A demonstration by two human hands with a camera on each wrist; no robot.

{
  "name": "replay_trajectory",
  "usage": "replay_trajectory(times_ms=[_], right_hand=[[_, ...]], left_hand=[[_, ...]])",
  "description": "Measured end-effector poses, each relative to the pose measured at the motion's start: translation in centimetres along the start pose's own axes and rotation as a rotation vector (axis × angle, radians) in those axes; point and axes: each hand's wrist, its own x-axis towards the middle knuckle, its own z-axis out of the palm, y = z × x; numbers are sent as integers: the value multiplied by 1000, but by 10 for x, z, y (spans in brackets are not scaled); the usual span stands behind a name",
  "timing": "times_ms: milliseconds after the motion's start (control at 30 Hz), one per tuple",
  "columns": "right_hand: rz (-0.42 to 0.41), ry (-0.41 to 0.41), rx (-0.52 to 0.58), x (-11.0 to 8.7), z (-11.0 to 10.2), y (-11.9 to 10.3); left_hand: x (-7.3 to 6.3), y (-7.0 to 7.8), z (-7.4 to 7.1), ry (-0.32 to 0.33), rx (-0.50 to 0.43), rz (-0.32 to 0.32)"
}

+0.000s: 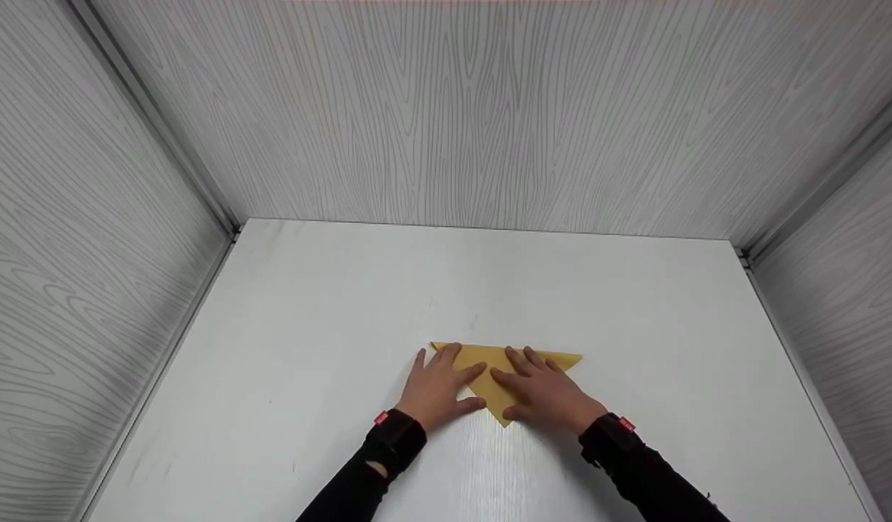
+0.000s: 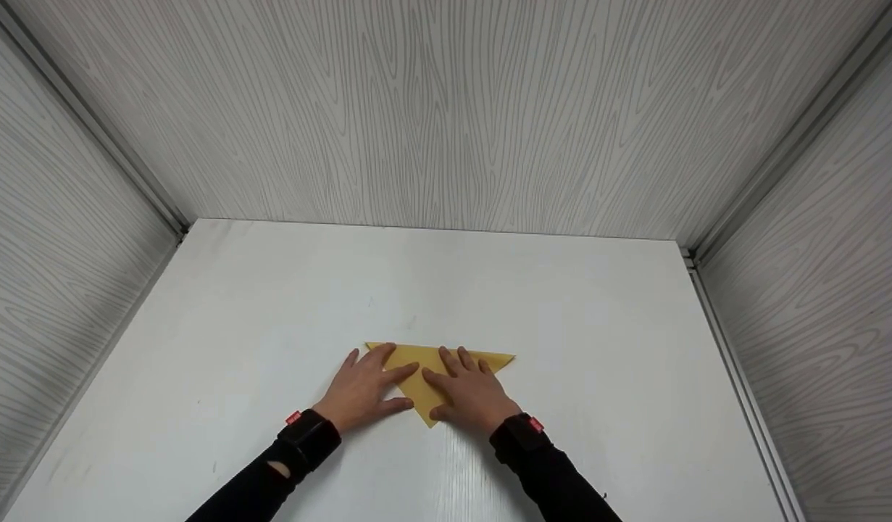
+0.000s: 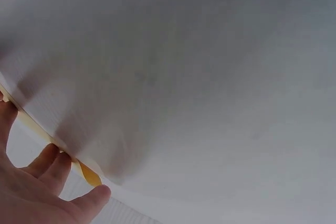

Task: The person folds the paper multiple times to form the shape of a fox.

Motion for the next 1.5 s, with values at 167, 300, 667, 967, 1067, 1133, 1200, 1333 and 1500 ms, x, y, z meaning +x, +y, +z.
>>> replay_trajectory(times_ms=[167,300,667,967,1067,1133,1200,1333,1500], right_hand=[[-4,0,12,0,0,-1],[-9,7,20,1,0,-2],[-17,7,33,0,-1,0],[70,25,36,14,-15,-10],[84,151,38,26,-18,-15],[93,241,57,36,-19,-19],[122,294,109,46,-20,-23],[213,292,226,66,-22,-29],[293,241,272,80,-24,-31]], left_hand=[[-1,-4,3,21,-2,-13],[-2,-7,6,37,-4,-19],[-11,-8,3,31,-32,-59],[-10,-9,-1,-10,-29,-51],[-9,-10,0,-8,-17,-50],[-10,-10,1,3,-15,-50],[-10,-9,1,3,-21,-54],[-10,-8,0,5,-41,-54],[-9,-7,1,-7,-55,-58]])
